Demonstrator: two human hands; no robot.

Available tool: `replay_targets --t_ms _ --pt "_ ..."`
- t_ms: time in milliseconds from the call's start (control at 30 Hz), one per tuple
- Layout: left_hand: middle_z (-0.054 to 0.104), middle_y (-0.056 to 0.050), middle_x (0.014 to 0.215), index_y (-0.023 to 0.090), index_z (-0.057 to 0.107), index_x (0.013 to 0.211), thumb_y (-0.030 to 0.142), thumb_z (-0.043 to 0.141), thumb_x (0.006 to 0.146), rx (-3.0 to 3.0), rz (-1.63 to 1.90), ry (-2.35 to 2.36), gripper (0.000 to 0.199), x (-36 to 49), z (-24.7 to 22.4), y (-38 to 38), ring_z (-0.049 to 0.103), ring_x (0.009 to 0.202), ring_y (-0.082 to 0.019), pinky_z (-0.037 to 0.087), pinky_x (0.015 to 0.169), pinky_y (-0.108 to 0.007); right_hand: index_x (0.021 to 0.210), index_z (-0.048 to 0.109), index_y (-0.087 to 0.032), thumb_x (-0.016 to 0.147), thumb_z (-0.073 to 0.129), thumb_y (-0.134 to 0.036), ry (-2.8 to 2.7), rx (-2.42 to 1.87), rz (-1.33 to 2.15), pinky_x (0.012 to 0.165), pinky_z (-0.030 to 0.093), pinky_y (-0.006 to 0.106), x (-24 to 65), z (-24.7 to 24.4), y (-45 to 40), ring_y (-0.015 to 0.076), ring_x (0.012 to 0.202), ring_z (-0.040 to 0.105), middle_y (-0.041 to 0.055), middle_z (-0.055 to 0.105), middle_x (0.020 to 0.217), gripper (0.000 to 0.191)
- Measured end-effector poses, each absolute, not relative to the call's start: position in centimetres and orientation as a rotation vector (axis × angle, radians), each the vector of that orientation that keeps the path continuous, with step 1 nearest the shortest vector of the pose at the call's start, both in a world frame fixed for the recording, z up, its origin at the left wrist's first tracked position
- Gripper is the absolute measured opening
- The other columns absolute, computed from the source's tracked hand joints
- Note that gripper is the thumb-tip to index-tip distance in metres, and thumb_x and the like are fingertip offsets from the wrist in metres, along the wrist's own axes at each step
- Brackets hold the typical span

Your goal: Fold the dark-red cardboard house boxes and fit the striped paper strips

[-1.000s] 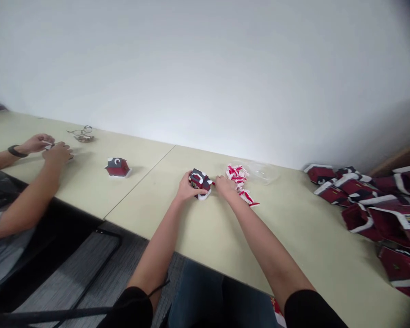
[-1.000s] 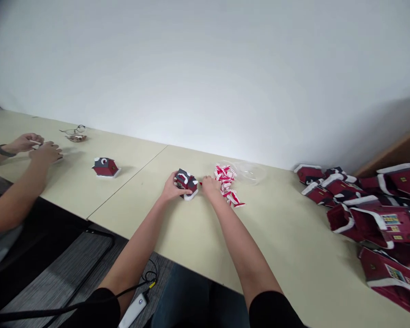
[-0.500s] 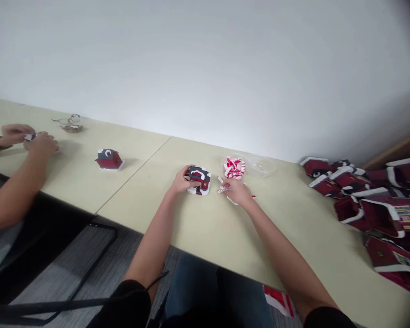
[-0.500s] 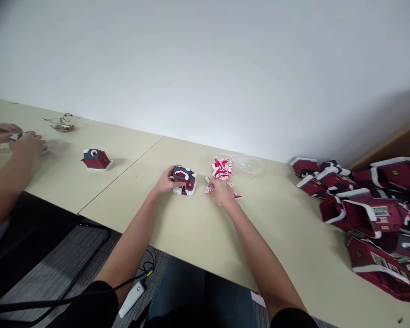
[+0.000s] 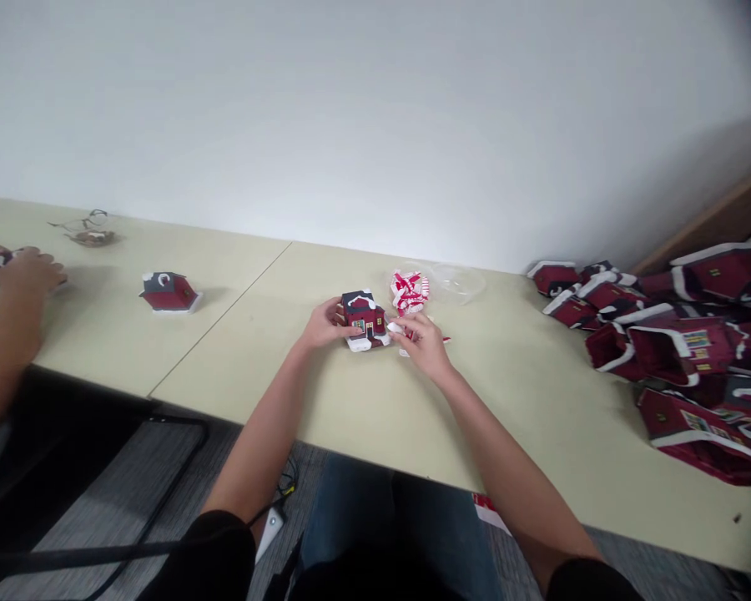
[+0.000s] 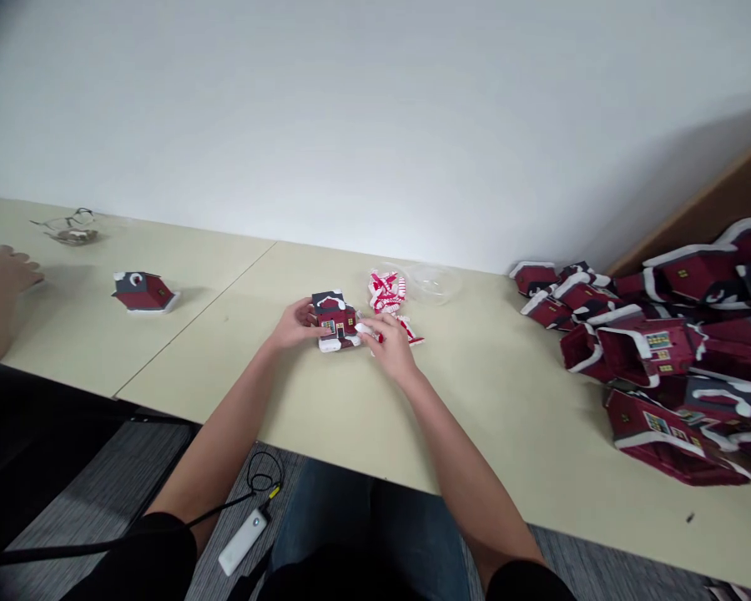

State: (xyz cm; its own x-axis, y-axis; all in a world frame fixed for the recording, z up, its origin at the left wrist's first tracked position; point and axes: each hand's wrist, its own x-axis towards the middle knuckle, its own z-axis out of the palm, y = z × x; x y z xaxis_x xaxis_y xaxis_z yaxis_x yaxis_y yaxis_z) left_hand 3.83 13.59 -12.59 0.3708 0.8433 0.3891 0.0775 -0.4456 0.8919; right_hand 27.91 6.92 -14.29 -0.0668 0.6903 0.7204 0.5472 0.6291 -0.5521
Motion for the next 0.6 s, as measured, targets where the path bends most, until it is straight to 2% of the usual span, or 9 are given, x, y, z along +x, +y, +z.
replay_targets --t_ms 67,133,300,600 --pt "0.069 -0.009 0.089 0.011 0.061 0.120 0.036 0.093 0.053 1.767 1.168 0.759 0.079 4.4 -12.7 13.4 0.062 0.068 -0.015 0.047 0.059 -0.025 0.116 0.070 -0.023 0.090 0.063 -0.037 -1.759 -1.001 0.070 0.085 0.052 0.037 27.3 -14.2 6.7 0.0215 0.092 0.065 0.0074 0.070 0.102 0.030" --pt "0.069 -0.008 0.085 0.010 0.061 0.121 0.035 0.093 0.052 1.750 1.178 0.716 0.080 4.8 -12.8 13.3 0.060 0.065 -0.014 0.046 0.057 -0.024 0.121 0.068 -0.023 0.092 0.062 -0.036 -1.757 -0.988 -0.035 0.088 0.052 0.038 26.6 -14.0 6.6 0.0221 0.095 0.065 0.0074 0.071 0.104 0.032" --pt "0.068 -0.005 0.085 0.010 0.062 0.119 0.034 0.094 0.051 1.780 1.174 0.660 0.078 5.3 -12.9 13.2 0.056 0.063 -0.011 0.044 0.056 -0.021 0.104 0.075 -0.023 0.097 0.055 -0.026 -1.831 -0.929 -0.259 0.089 0.051 0.037 25.0 -13.4 6.7 0.0206 0.096 0.064 0.0068 0.072 0.100 0.021" --pt "0.065 -0.005 0.086 0.011 0.063 0.117 0.036 0.092 0.055 1.836 1.172 0.661 0.073 5.5 -12.8 13.1 0.053 0.064 -0.010 0.041 0.055 -0.020 0.103 0.076 -0.026 0.095 0.055 -0.016 -1.822 -0.876 -0.493 0.087 0.053 0.036 24.1 -14.1 7.4 0.0206 0.099 0.060 0.0062 0.071 0.104 0.025"
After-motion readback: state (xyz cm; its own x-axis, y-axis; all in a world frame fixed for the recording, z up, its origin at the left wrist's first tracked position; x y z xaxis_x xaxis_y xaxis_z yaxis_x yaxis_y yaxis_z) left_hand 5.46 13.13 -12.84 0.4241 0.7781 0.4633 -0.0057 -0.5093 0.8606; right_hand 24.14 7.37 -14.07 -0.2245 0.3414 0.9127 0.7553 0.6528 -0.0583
